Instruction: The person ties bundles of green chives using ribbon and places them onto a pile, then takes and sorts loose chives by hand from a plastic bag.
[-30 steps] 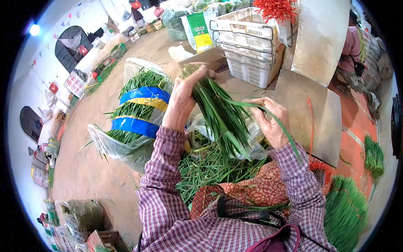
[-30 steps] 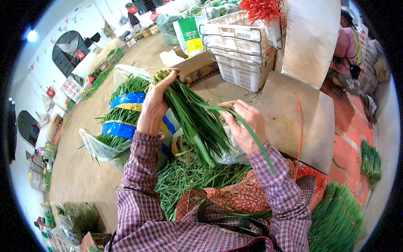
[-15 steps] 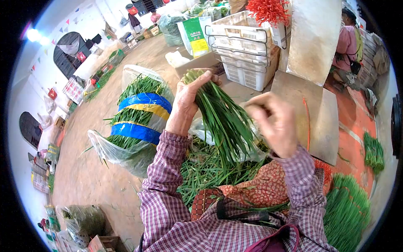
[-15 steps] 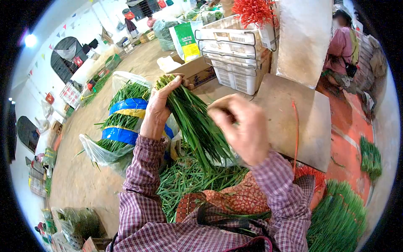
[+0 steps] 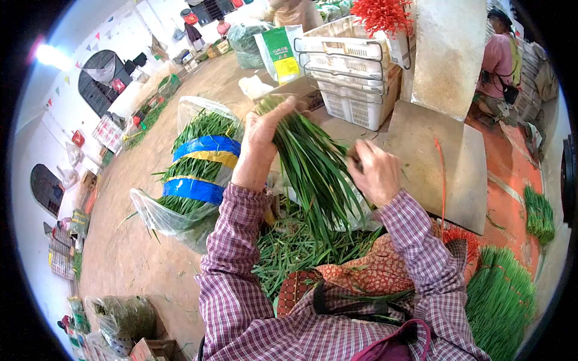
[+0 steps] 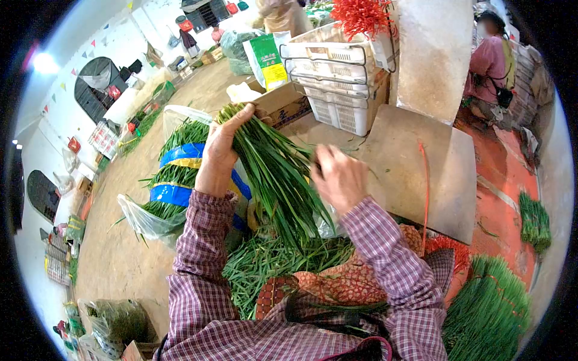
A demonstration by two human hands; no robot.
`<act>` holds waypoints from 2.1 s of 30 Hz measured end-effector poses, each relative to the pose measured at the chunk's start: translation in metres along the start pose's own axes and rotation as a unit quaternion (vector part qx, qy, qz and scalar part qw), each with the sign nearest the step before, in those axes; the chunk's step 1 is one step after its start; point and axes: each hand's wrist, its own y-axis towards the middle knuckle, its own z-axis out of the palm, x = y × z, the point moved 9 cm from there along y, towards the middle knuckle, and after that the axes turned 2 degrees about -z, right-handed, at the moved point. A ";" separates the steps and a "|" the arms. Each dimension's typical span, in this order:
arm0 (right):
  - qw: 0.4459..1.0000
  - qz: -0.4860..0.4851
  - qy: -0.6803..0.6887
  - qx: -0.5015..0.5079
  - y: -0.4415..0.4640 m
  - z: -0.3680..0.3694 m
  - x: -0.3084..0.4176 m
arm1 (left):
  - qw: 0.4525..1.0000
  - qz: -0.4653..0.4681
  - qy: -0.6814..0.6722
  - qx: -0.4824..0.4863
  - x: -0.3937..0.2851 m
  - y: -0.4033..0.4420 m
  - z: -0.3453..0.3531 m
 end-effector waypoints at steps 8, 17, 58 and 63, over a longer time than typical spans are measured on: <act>0.986 0.027 0.064 0.151 -0.033 -0.010 -0.007 | 0.999 -0.008 -0.028 -0.037 0.002 0.023 -0.036; 0.992 -0.103 0.069 0.038 -0.020 0.011 0.071 | 0.998 -0.027 -0.062 0.012 0.012 0.035 -0.030; 0.979 0.048 0.186 -0.064 0.029 -0.027 0.010 | 0.998 0.002 -0.055 0.025 0.017 -0.003 0.022; 0.938 0.120 0.326 0.000 0.015 -0.018 -0.012 | 0.999 0.011 -0.046 0.006 0.014 -0.004 0.014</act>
